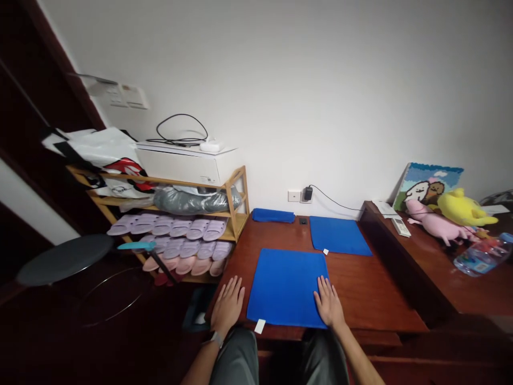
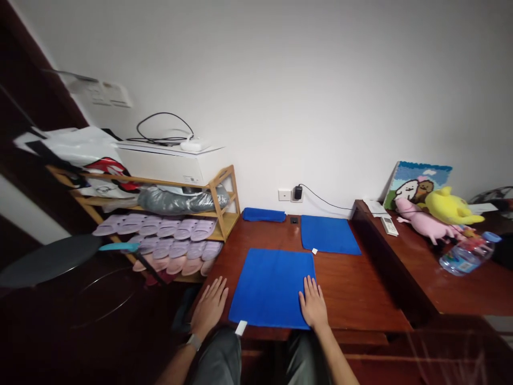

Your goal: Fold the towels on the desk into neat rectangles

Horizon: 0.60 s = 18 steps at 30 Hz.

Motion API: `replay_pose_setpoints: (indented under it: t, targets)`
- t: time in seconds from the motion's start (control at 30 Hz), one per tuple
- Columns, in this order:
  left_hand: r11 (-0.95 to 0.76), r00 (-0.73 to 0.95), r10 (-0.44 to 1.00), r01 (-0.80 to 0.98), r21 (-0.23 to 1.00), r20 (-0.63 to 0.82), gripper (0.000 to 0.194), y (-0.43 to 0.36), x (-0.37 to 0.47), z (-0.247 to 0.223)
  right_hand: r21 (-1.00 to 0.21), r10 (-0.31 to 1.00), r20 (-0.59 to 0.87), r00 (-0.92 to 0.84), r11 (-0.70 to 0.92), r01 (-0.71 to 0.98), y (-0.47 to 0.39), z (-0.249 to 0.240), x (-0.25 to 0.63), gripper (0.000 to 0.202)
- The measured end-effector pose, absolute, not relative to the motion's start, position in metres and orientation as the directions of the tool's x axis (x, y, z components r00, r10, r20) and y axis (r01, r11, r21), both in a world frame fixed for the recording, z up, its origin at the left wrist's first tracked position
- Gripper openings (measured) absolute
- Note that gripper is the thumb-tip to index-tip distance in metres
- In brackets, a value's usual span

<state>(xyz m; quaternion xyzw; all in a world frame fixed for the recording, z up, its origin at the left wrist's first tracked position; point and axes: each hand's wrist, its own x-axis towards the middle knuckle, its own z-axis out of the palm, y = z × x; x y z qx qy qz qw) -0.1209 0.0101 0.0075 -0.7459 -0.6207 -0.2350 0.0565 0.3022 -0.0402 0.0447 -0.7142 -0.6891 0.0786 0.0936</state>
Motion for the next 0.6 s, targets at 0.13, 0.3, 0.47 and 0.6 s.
replay_pose_setpoints:
  t: [0.13,0.3,0.47,0.6]
  targets:
    - [-0.222,0.118,0.894,0.954,0.200,0.432,0.060,0.013,-0.113,0.016,-0.225,0.998,-0.018,0.054,-0.056,0.973,-0.038,0.053,0.300,0.071]
    - [-0.215,0.119,0.912,0.954,0.208,0.393,0.062,0.013,-0.112,0.020,-0.218,0.996,-0.063,0.063,-0.076,0.973,-0.039,0.058,0.298,0.071]
    - [-0.185,0.117,0.941,0.964,0.190,0.319,0.062,0.015,-0.110,0.023,-0.229,0.997,-0.052,0.062,-0.073,0.971,-0.037,0.056,0.298,0.072]
    - [-0.174,0.119,0.949,0.970,0.172,0.293,0.063,0.017,-0.112,0.022,-0.244,0.998,-0.033,0.055,-0.062,0.968,-0.037,0.052,0.299,0.072]
